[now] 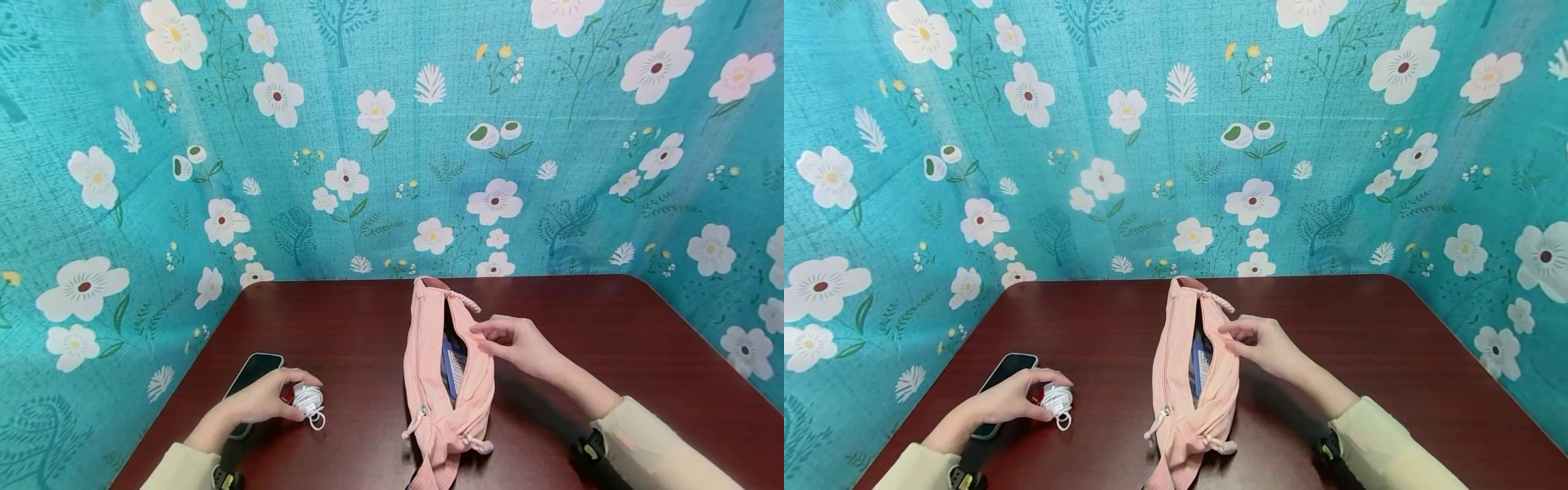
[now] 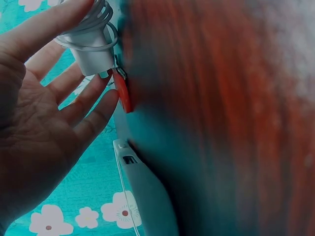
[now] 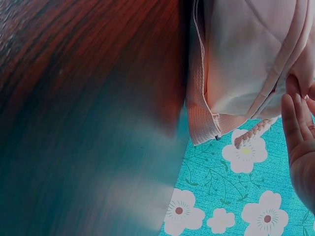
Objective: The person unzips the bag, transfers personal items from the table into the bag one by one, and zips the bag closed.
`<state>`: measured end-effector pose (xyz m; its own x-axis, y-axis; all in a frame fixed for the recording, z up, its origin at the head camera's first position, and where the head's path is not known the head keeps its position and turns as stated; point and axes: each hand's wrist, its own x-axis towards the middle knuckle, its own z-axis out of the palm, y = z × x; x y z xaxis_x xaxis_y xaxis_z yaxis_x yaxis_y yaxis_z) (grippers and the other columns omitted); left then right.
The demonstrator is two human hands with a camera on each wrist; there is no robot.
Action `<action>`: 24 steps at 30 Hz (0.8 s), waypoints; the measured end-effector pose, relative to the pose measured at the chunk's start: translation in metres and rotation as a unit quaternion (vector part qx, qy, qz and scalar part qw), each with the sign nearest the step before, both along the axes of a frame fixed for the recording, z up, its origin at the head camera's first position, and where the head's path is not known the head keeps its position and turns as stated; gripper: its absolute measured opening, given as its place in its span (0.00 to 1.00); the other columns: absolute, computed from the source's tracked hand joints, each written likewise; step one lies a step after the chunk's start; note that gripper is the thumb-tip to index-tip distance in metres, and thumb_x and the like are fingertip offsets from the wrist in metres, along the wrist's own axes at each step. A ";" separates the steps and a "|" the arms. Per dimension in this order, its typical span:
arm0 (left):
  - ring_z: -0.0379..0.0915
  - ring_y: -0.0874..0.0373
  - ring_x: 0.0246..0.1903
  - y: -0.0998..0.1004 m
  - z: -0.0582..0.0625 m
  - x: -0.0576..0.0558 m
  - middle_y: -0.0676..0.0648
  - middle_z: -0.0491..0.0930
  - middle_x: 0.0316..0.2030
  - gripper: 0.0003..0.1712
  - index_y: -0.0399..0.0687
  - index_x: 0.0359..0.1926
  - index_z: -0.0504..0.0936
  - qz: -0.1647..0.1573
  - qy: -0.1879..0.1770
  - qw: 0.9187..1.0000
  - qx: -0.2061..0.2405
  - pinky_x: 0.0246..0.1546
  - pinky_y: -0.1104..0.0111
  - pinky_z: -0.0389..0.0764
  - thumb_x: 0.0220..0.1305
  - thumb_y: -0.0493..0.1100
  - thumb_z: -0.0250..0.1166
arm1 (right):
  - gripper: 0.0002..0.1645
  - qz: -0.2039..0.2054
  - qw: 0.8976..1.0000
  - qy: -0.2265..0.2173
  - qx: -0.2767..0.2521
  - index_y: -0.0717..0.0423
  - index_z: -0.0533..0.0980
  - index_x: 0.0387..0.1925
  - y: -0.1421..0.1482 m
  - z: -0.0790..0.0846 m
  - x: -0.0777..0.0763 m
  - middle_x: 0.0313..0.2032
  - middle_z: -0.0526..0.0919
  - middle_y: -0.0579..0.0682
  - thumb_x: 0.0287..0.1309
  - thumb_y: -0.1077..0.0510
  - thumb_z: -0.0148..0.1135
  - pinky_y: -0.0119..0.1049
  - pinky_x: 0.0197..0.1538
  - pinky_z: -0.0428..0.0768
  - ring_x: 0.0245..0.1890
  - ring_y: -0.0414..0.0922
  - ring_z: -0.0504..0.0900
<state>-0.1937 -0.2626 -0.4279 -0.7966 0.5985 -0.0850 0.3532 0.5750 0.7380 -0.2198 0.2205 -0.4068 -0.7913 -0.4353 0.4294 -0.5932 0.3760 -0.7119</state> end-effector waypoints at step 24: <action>0.72 0.48 0.43 0.021 0.019 0.001 0.48 0.78 0.47 0.29 0.47 0.58 0.78 0.044 0.029 0.997 0.050 0.39 0.59 0.80 0.54 0.43 0.75 | 0.15 -0.003 1.000 0.009 0.002 0.59 0.83 0.46 0.000 0.000 0.000 0.31 0.83 0.47 0.54 0.66 0.69 0.30 0.28 0.78 0.28 0.38 0.81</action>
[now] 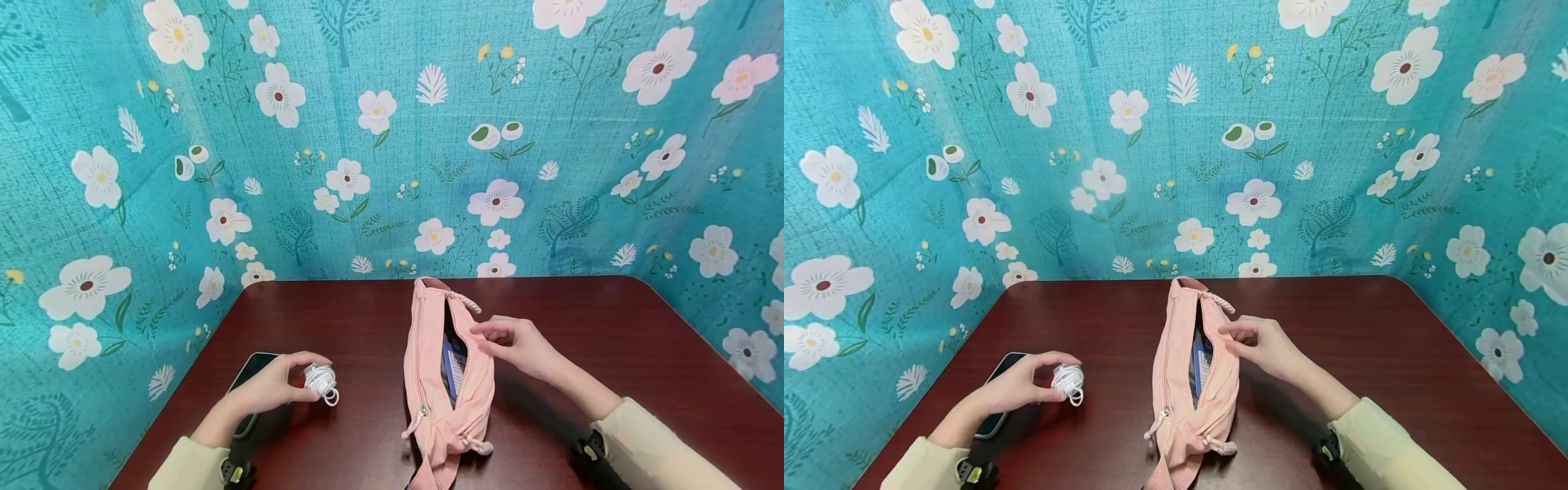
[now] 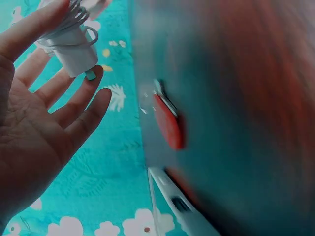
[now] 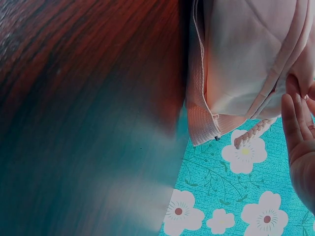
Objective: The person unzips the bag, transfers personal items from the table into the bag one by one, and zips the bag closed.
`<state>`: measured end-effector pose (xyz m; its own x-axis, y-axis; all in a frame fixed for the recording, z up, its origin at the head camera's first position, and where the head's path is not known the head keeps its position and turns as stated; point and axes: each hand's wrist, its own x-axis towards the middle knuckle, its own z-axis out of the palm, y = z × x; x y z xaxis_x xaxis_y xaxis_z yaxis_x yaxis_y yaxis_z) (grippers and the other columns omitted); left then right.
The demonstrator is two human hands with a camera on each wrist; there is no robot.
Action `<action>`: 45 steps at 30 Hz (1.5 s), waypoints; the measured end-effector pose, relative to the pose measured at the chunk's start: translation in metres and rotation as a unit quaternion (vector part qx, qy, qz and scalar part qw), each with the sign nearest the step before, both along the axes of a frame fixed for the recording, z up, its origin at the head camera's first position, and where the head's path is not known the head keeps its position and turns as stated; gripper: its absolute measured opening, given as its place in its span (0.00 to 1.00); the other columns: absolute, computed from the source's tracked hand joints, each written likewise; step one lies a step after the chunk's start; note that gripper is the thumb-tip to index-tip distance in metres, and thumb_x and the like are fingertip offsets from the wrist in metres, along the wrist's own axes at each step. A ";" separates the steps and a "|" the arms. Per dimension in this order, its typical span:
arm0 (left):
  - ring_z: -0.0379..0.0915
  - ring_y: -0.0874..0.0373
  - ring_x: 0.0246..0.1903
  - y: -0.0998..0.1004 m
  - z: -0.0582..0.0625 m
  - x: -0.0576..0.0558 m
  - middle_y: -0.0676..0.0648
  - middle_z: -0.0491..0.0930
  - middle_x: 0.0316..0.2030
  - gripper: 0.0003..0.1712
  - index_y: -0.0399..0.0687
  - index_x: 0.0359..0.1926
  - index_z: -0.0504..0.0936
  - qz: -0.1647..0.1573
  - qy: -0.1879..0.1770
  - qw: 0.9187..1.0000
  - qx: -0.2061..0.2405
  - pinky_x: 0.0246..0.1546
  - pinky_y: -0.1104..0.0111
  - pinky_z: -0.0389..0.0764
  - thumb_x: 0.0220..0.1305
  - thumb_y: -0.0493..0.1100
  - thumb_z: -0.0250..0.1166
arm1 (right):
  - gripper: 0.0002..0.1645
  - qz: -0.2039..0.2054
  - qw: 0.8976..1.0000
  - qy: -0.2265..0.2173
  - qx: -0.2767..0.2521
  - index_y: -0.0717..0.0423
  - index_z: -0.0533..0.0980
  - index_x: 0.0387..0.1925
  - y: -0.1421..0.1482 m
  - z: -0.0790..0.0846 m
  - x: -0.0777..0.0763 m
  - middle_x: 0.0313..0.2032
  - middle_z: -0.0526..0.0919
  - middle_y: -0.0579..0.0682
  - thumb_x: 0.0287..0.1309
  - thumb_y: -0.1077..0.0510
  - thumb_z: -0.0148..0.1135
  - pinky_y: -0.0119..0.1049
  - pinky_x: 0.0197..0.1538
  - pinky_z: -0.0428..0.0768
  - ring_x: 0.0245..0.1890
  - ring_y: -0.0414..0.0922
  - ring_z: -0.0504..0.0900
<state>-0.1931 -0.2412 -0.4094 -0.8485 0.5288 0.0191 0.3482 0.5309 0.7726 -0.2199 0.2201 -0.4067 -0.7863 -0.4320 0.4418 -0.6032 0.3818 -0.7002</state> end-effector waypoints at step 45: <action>0.72 0.57 0.41 0.126 0.045 -0.046 0.56 0.78 0.42 0.31 0.47 0.57 0.80 -0.097 0.118 0.987 0.043 0.42 0.52 0.79 0.50 0.44 0.77 | 0.16 0.000 1.000 -0.005 0.003 0.62 0.82 0.46 -0.002 0.004 0.002 0.31 0.82 0.48 0.53 0.69 0.69 0.31 0.28 0.78 0.27 0.38 0.80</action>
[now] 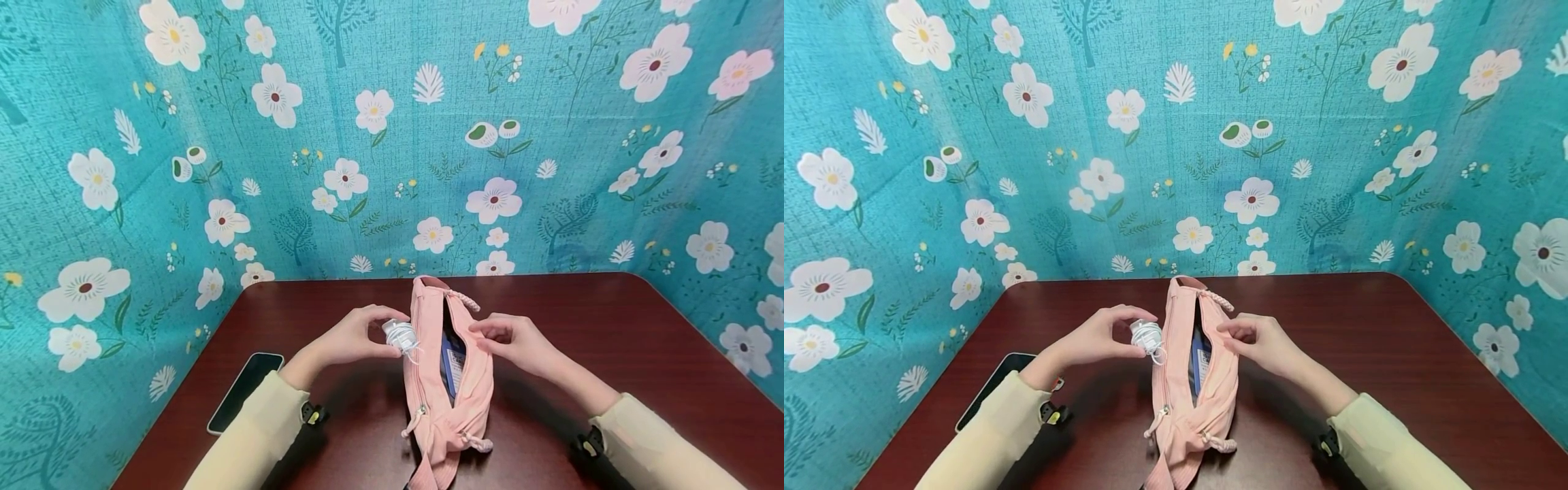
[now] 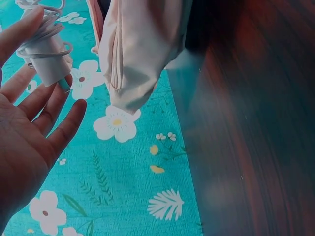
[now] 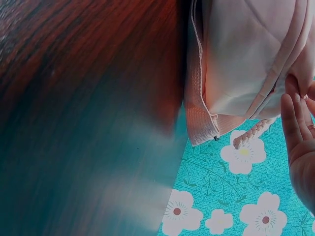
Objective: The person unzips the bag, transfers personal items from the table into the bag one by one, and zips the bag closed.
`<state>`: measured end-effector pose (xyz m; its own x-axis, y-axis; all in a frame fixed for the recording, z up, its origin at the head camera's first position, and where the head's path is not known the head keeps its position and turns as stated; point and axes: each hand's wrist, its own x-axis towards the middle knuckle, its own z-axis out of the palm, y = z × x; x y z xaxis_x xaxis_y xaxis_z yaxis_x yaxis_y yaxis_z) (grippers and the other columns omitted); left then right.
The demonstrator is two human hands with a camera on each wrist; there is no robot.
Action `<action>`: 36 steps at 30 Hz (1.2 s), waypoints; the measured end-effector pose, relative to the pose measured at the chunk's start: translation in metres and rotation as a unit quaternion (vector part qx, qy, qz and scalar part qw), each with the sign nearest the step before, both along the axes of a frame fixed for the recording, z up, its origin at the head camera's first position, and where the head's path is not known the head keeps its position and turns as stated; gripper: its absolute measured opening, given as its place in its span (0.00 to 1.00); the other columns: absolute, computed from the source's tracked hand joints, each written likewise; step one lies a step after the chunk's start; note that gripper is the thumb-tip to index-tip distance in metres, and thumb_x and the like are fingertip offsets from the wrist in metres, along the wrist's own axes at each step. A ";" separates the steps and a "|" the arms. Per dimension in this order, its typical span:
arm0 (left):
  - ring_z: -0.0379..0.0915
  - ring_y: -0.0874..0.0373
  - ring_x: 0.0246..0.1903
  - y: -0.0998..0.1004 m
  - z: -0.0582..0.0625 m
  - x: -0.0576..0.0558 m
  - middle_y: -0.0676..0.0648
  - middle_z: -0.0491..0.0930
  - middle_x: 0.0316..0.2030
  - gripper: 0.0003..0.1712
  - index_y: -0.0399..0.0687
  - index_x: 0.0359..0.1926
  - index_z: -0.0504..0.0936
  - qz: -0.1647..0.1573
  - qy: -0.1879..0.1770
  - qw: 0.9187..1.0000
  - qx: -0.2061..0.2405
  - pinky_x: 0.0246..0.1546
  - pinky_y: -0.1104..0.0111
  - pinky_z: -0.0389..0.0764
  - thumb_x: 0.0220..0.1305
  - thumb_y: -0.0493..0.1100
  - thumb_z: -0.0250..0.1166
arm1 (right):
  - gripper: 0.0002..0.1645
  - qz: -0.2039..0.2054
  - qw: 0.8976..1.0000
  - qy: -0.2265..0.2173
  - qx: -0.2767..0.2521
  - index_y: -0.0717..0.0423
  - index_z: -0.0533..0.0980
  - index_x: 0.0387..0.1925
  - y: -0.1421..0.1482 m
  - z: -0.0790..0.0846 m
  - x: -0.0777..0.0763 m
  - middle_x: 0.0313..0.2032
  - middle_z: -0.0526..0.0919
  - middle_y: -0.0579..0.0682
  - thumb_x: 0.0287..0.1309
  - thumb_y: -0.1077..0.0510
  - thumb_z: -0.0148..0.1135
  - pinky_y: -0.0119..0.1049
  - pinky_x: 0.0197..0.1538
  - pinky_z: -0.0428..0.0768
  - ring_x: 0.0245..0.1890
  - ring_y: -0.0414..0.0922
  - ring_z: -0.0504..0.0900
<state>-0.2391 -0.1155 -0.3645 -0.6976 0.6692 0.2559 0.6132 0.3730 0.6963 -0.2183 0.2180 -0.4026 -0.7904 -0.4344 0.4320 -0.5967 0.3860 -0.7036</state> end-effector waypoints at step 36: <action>0.69 0.61 0.38 0.058 -0.018 -0.015 0.59 0.81 0.44 0.33 0.49 0.57 0.81 -0.052 0.032 0.995 -0.079 0.38 0.72 0.71 0.47 0.48 0.79 | 0.15 0.011 1.000 0.008 -0.011 0.60 0.82 0.45 -0.002 0.000 -0.001 0.30 0.82 0.45 0.54 0.67 0.69 0.32 0.26 0.77 0.26 0.38 0.79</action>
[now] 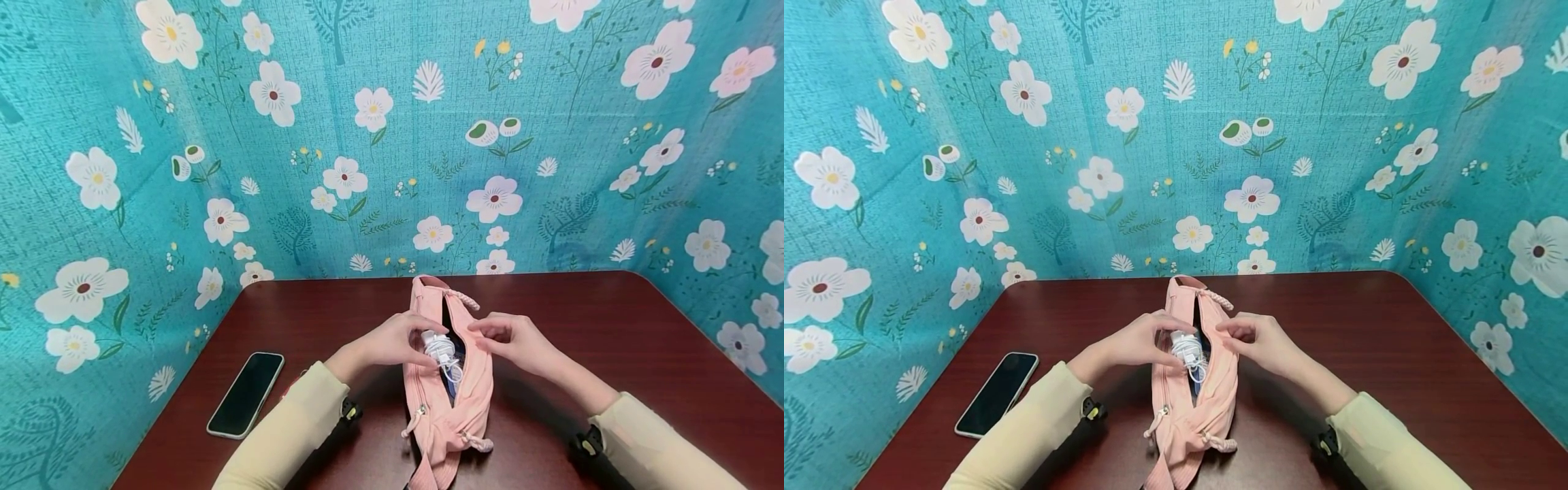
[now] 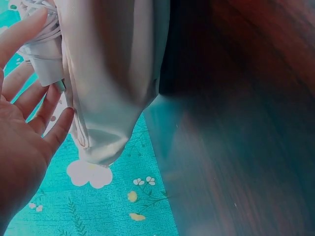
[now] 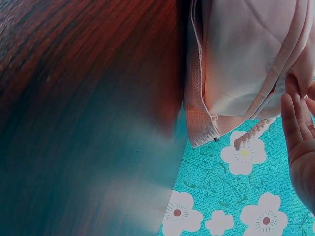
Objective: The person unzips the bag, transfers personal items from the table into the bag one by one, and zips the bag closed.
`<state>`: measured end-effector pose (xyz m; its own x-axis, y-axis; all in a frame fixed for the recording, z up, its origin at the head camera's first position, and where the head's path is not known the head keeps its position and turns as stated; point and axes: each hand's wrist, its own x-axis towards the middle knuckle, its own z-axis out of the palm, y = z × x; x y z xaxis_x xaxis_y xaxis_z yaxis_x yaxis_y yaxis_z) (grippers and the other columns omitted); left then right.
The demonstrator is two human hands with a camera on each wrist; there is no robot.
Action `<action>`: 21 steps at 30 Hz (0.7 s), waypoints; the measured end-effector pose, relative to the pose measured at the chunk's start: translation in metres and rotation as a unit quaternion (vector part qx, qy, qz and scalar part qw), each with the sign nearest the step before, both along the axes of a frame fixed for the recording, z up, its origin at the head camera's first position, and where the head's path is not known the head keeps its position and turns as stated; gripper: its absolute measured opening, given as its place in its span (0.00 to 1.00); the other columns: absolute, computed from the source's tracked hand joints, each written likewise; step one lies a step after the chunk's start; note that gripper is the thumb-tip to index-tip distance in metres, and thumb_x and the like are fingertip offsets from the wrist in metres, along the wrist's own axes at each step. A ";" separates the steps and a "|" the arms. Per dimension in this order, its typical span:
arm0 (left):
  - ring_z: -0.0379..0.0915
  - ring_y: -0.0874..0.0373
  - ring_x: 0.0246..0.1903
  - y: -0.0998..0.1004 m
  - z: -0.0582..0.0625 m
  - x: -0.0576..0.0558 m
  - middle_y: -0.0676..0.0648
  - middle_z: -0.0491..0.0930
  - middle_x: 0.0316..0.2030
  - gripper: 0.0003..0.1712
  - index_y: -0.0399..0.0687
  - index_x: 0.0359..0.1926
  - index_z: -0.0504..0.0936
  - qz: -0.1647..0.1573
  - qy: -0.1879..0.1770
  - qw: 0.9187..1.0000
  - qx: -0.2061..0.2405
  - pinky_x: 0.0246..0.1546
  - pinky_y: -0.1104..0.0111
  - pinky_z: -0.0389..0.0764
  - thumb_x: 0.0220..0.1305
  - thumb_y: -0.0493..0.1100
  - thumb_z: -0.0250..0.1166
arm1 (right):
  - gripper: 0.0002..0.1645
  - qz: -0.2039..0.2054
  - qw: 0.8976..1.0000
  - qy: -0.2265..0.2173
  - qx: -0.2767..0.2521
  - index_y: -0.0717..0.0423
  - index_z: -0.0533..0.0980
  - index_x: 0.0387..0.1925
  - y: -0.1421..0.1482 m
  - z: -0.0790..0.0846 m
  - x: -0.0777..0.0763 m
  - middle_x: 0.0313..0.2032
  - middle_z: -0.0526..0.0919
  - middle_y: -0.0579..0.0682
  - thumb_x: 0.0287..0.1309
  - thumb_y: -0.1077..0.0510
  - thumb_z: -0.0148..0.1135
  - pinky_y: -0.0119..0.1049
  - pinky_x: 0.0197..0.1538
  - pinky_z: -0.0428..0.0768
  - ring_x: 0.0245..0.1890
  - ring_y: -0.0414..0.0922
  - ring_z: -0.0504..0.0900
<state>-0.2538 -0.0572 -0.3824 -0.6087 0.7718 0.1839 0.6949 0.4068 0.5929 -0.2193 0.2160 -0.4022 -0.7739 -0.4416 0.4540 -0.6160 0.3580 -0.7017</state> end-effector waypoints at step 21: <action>0.67 0.62 0.37 0.014 -0.008 -0.004 0.54 0.80 0.40 0.33 0.50 0.54 0.83 0.039 0.020 0.999 -0.011 0.35 0.73 0.69 0.43 0.47 0.81 | 0.15 -0.005 1.000 0.001 0.016 0.70 0.80 0.43 -0.013 0.031 0.023 0.28 0.81 0.53 0.51 0.74 0.66 0.33 0.26 0.76 0.24 0.41 0.79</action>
<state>-0.2577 -0.0435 -0.3907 -0.6596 0.7265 0.1926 0.6835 0.4733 0.5557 -0.1962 0.2034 -0.3711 -0.7767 -0.4487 0.4421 -0.6145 0.3857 -0.6882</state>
